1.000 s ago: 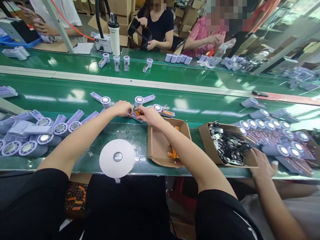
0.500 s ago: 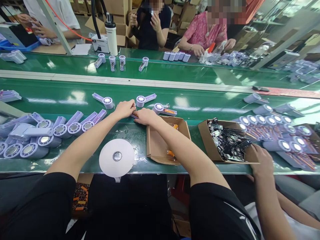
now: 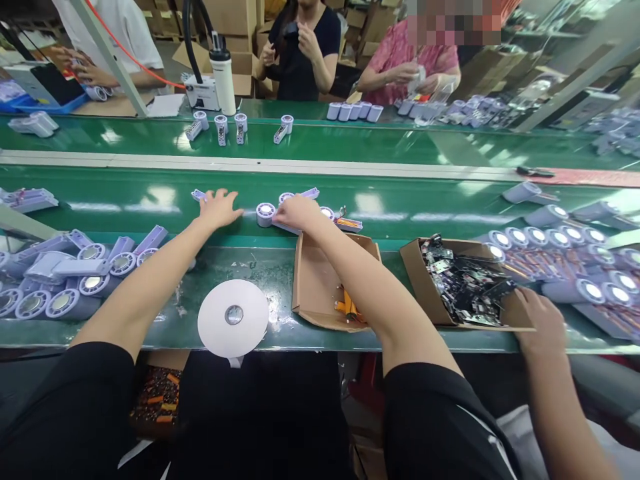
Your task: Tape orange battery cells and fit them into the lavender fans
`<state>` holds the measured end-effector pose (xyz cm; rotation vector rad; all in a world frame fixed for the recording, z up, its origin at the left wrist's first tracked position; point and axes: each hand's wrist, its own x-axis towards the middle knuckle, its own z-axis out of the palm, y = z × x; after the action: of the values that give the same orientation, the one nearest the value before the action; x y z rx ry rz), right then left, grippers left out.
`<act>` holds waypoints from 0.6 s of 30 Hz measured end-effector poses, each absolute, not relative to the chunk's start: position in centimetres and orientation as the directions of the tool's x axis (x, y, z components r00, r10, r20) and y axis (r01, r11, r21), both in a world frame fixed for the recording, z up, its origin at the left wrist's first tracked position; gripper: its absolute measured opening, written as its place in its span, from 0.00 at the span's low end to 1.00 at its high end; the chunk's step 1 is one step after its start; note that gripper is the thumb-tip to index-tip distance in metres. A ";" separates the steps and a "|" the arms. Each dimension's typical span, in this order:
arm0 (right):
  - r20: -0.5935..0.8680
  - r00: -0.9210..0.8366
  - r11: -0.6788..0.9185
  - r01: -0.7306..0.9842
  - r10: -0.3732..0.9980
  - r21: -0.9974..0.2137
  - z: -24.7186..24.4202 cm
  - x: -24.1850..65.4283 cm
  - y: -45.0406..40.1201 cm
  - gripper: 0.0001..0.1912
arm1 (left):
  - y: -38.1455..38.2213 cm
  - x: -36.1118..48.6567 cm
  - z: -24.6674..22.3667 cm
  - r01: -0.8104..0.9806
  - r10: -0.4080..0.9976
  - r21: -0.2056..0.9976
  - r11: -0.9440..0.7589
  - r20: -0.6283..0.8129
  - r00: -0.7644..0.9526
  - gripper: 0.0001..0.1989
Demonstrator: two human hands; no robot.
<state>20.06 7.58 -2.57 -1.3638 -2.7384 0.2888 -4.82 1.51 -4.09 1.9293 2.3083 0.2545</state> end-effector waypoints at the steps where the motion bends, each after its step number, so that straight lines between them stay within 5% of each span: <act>1: 0.037 -0.551 0.545 0.810 0.834 -0.217 -2.3 19.9 8.1 0.21 | 1.2 -5.7 -4.0 0.966 0.983 0.181 0.185 -0.032 -0.182 0.29; 5: 0.052 -0.403 0.402 0.879 0.914 -0.257 -2.0 19.3 10.2 0.28 | -1.5 -6.2 -3.0 0.983 0.999 0.181 0.035 0.024 -0.040 0.24; 7: -0.045 -0.413 0.391 0.888 0.910 -0.242 -2.1 19.2 10.7 0.27 | -3.8 -5.7 -2.4 0.978 0.994 0.190 -0.090 0.073 0.077 0.28; 9: 0.010 -0.408 0.394 0.877 0.913 -0.276 -1.7 19.3 10.0 0.26 | -6.4 -5.3 -2.2 0.963 0.980 0.185 -0.197 0.034 0.194 0.32; 14: 0.295 -0.628 0.690 0.606 0.720 -0.395 0.6 20.1 2.8 0.27 | -12.5 -5.6 -2.5 0.934 0.929 0.136 -0.331 -0.127 0.348 0.33; 18: -0.039 -0.891 0.835 0.439 0.453 -0.330 0.2 21.3 -4.1 0.23 | -18.0 -5.0 -2.5 0.869 0.884 0.224 -0.442 -0.056 0.464 0.36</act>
<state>21.32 -4.10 0.21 -0.7222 -2.9701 0.5191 -4.96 -17.96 -2.48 2.4922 1.5174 0.1011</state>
